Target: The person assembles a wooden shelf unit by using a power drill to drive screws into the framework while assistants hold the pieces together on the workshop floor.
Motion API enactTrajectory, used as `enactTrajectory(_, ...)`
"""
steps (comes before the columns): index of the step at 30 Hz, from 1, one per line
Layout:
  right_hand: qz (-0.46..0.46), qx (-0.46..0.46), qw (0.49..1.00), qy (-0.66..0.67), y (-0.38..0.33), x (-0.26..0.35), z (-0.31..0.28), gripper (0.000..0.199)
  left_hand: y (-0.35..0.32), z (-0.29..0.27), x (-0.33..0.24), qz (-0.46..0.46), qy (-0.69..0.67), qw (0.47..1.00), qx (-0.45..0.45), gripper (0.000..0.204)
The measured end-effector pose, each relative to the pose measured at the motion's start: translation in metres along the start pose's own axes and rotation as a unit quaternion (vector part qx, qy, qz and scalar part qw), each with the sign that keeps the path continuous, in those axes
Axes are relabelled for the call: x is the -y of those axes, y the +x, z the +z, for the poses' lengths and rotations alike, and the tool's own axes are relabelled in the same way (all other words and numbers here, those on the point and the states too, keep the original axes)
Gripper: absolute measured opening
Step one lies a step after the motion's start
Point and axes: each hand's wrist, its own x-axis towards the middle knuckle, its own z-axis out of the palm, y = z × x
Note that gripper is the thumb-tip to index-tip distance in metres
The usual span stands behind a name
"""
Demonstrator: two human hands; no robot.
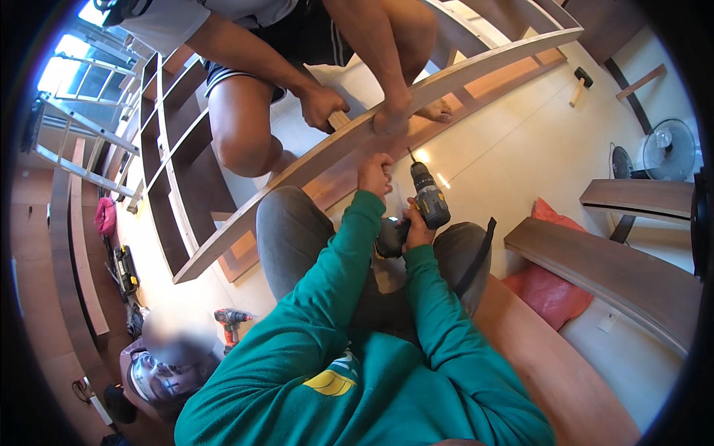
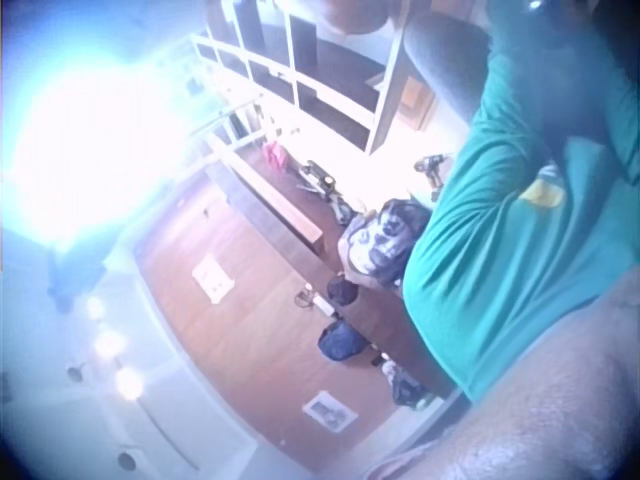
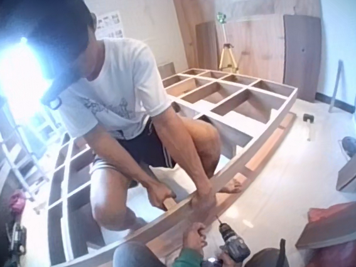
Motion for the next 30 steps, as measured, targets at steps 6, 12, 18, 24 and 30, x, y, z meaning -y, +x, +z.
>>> enactTrajectory(6,-0.131,-0.073,0.988,0.037,-0.005,0.042,0.019,0.044,-0.046,0.038,-0.031,-0.098,0.071,0.970,0.210,0.014)
enactTrajectory(12,-0.124,-0.133,0.972,0.151,0.018,0.071,-0.015,0.025,-0.115,0.136,-0.071,-0.036,0.301,0.853,0.426,0.029)
enactTrajectory(18,-0.170,-0.108,0.957,0.207,0.001,0.129,-0.020,0.029,-0.112,0.223,-0.166,0.039,0.498,0.809,0.309,0.026)
enactTrajectory(24,-0.198,-0.153,0.945,0.209,0.027,0.152,-0.034,0.029,0.003,0.233,-0.201,0.059,0.398,0.860,0.315,0.027)
enactTrajectory(30,-0.243,-0.142,0.946,0.159,0.058,0.169,-0.046,0.032,0.137,0.266,-0.126,0.411,0.700,0.572,0.122,0.062)
